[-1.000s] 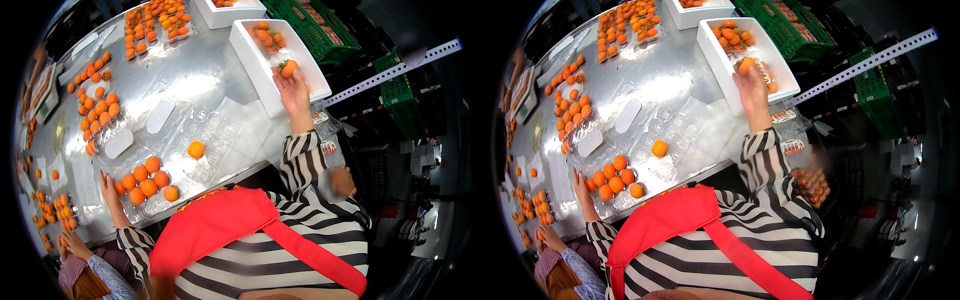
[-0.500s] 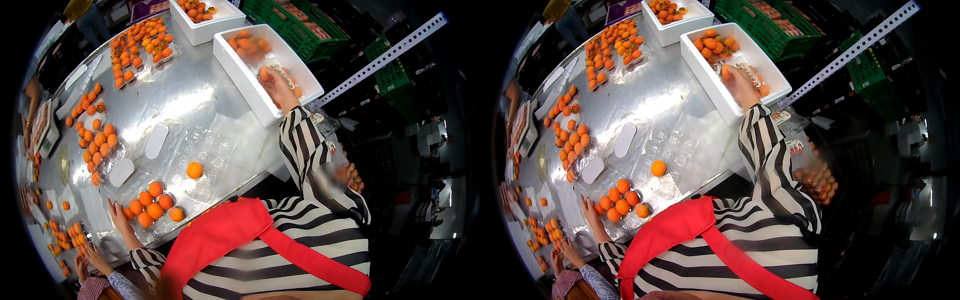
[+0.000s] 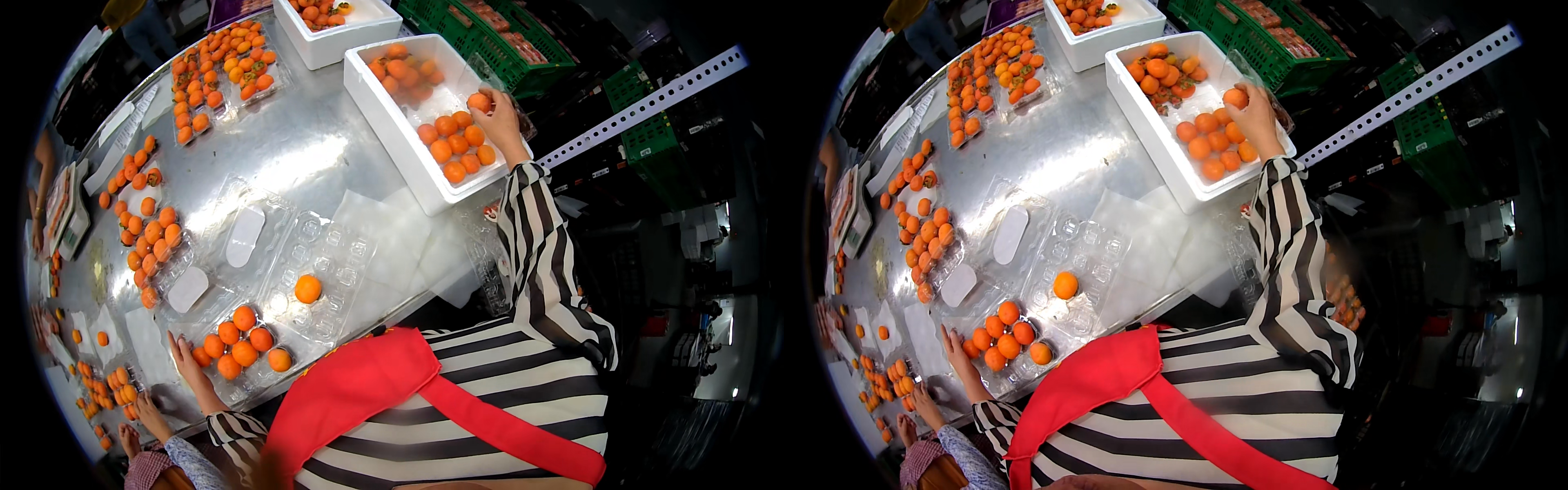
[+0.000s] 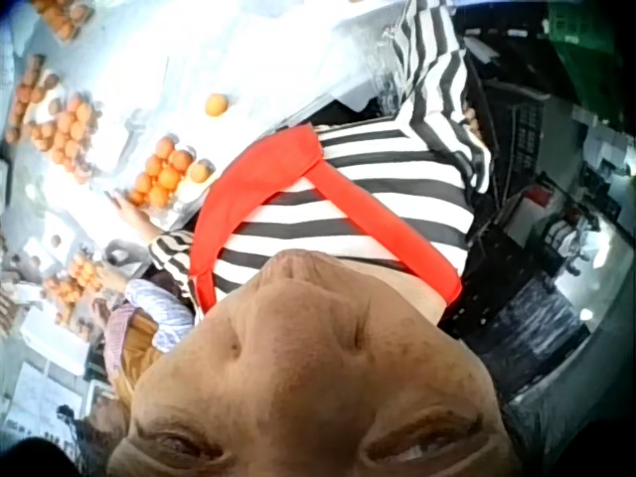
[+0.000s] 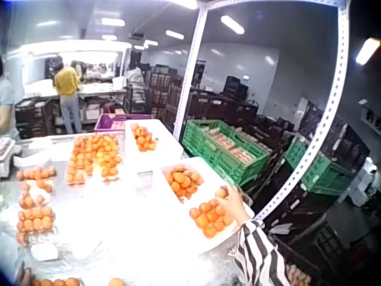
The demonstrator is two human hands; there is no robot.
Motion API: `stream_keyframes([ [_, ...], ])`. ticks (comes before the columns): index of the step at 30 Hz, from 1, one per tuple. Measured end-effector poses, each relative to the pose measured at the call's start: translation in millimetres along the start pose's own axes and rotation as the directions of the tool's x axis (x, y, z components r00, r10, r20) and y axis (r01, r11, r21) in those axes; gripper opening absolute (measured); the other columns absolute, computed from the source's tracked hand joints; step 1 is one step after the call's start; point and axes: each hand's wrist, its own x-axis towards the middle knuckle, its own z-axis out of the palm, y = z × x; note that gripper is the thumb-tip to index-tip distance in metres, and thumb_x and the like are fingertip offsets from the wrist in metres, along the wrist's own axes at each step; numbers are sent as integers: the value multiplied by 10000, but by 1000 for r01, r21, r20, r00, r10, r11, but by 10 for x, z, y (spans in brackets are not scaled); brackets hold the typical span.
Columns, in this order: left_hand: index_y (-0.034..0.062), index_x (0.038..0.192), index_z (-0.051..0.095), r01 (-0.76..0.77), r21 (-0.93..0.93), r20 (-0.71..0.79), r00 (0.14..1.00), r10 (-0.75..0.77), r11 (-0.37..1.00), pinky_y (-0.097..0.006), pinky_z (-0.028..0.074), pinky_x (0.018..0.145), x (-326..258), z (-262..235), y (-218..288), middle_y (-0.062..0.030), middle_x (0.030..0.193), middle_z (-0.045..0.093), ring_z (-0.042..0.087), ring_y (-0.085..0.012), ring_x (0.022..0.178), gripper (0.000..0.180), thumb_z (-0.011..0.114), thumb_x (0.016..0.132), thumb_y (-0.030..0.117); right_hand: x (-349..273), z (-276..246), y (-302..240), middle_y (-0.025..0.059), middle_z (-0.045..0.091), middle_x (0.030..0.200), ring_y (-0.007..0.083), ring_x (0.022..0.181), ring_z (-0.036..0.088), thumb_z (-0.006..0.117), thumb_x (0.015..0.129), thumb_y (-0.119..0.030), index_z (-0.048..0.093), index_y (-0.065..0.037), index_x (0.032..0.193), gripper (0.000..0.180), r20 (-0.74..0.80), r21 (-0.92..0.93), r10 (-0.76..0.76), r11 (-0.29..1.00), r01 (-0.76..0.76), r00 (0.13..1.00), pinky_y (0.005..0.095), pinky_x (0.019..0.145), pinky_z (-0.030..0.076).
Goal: The person sorts oranges on a metal workstation, picking them from a larger pile and placing them into plastic trays and a larger white bin.
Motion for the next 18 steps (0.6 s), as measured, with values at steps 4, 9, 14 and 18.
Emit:
stream_keyframes([
  [4,141,1513,401,27,7,4,1000,-27,1000,-325,420,984,-1,67,86,-113,1344,562,556,-194,1090,523,494,1028,313,121,58,214,151,616,1149,333,1085,604,746,767,-187,625,-77,1166,431,75,-88,50,995,-44,996,390,949,484],
  [9,118,1513,394,38,-17,-8,999,-38,999,-333,407,1010,9,7,68,-127,1369,540,545,-214,1148,535,482,1032,335,297,316,317,136,617,1163,324,1096,602,744,756,-156,622,-105,1188,452,213,-107,35,994,-12,977,381,948,485],
  [14,106,1503,404,27,-20,-27,999,-27,999,-353,398,1030,-41,16,87,-133,1380,532,524,-235,1199,531,458,1042,366,414,596,381,140,614,1165,340,1070,609,712,765,-98,611,-99,1176,424,284,-161,31,987,15,958,396,928,492],
  [18,117,1497,413,81,-25,-57,995,-83,996,-355,388,1029,-65,68,161,-126,1371,539,514,-228,1171,542,436,1043,411,591,717,598,143,607,1181,350,1074,608,680,777,-54,606,-110,1166,399,408,-167,58,986,12,911,413,922,494],
])
